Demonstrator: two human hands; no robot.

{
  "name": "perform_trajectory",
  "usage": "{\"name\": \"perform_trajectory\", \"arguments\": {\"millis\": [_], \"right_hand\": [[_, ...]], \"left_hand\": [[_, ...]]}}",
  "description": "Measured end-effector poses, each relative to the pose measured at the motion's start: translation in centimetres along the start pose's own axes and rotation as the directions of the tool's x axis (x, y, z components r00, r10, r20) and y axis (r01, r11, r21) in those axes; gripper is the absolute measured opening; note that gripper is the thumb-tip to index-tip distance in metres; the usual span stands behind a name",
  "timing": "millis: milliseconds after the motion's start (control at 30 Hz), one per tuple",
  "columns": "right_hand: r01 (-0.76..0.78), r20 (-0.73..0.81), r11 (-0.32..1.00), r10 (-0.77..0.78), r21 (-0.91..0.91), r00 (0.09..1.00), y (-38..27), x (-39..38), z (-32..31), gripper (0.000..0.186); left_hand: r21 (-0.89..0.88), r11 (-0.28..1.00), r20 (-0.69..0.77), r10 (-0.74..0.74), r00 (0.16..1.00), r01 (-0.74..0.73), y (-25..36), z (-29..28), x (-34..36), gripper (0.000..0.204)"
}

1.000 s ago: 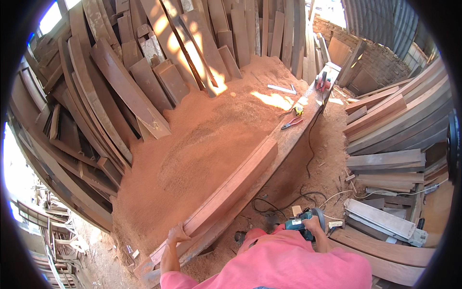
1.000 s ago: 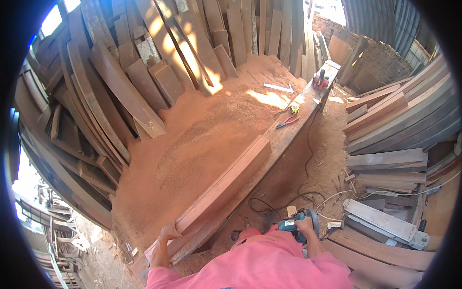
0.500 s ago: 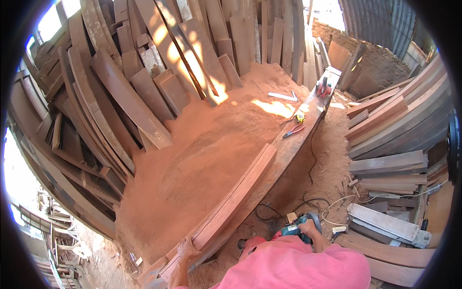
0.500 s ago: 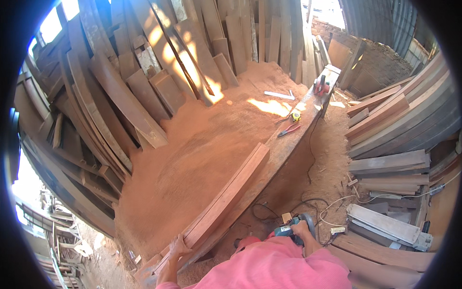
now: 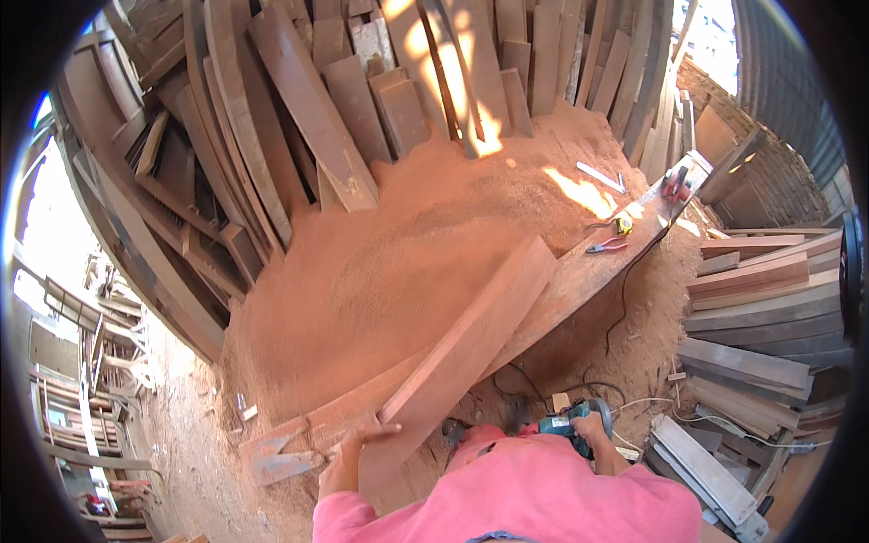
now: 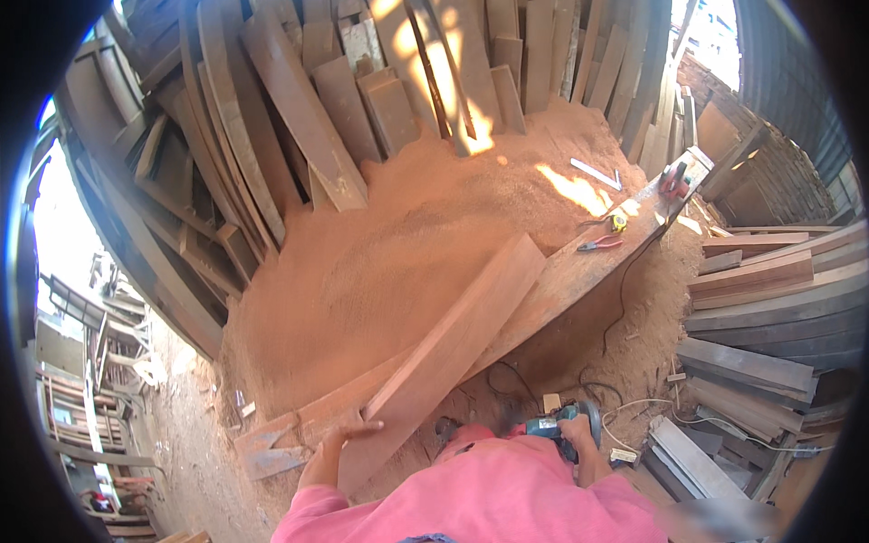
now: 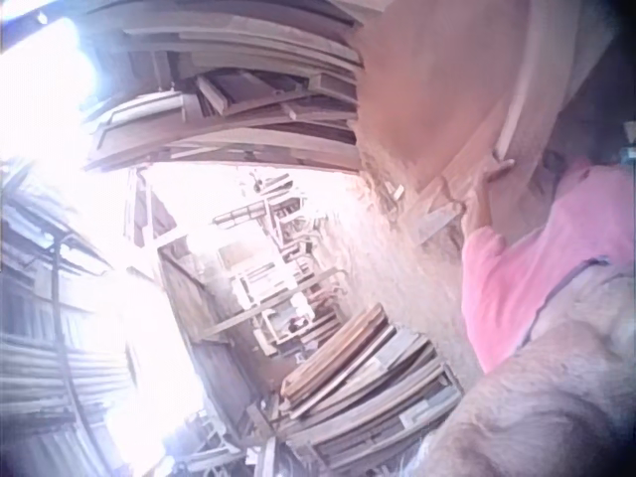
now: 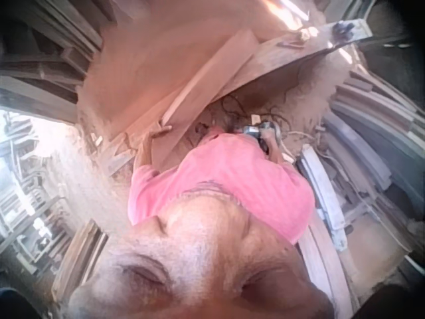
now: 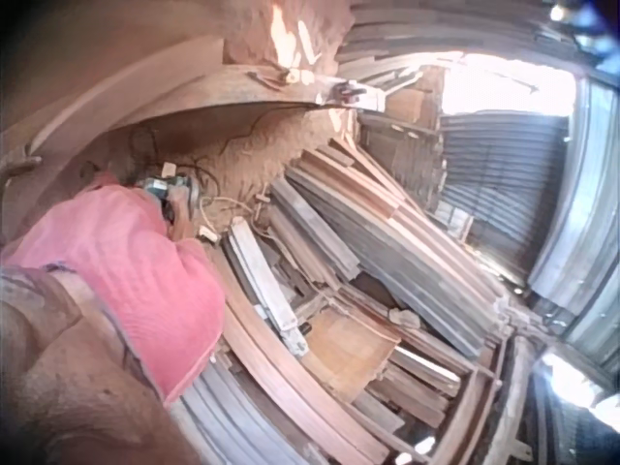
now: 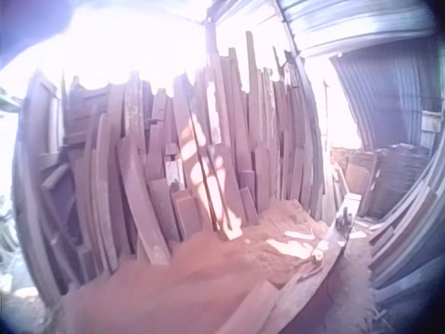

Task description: The person uses a circular saw to cut a long wooden plank on a workbench. They guide the saw along the wood to make a straight cut, then inspect the resulting piece. The person then moves through the workshop and briefly handles a large metal basin.

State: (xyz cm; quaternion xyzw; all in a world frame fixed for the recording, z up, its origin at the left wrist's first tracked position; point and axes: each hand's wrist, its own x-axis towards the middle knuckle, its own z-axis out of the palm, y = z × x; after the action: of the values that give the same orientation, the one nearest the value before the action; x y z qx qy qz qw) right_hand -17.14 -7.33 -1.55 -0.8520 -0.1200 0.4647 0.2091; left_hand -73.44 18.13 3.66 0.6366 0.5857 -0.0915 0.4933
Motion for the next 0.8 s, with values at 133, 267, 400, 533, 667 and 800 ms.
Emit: {"name": "perform_trajectory", "arguments": {"millis": [133, 267, 400, 533, 667, 800], "right_hand": [[0.015, -0.014, 1.0, -0.015, -0.025, 1.0, 1.6, 0.2, 0.2, 0.016], [0.035, 0.016, 0.997, -0.034, -0.064, 0.999, -0.7, -1.7, 0.4, 0.017], [0.043, 0.027, 0.999, -0.042, -0.021, 0.999, 0.3, -0.8, 0.8, 0.015], [0.003, 0.028, 1.0, -0.002, -0.02, 1.0, 2.1, 1.0, 1.2, 0.014], [0.056, 0.045, 0.998, -0.054, -0.042, 0.998, 2.6, 1.4, 0.6, 0.016], [0.052, 0.048, 0.993, -0.047, -0.102, 0.998, -0.3, -0.6, -1.1, 0.02]], "left_hand": [[0.054, 0.998, -0.059, -0.029, 0.998, 0.032, 0.9, 0.2, 0.0, 0.088], [0.053, 0.998, 0.018, -0.029, 0.999, 0.028, 1.2, -0.1, -0.9, 0.097], [0.063, 0.996, -0.078, -0.055, 0.995, 0.06, 0.4, 0.9, -0.9, 0.11], [0.126, 0.992, -0.004, -0.013, 1.0, 0.014, 2.1, 0.3, -1.4, 0.108], [-0.197, 0.98, 0.206, 0.066, 0.976, -0.024, 1.8, 2.1, -1.5, 0.101], [-0.809, 0.49, 0.389, 0.031, 0.921, 0.326, -1.5, 11.9, -1.7, 0.092]]}}
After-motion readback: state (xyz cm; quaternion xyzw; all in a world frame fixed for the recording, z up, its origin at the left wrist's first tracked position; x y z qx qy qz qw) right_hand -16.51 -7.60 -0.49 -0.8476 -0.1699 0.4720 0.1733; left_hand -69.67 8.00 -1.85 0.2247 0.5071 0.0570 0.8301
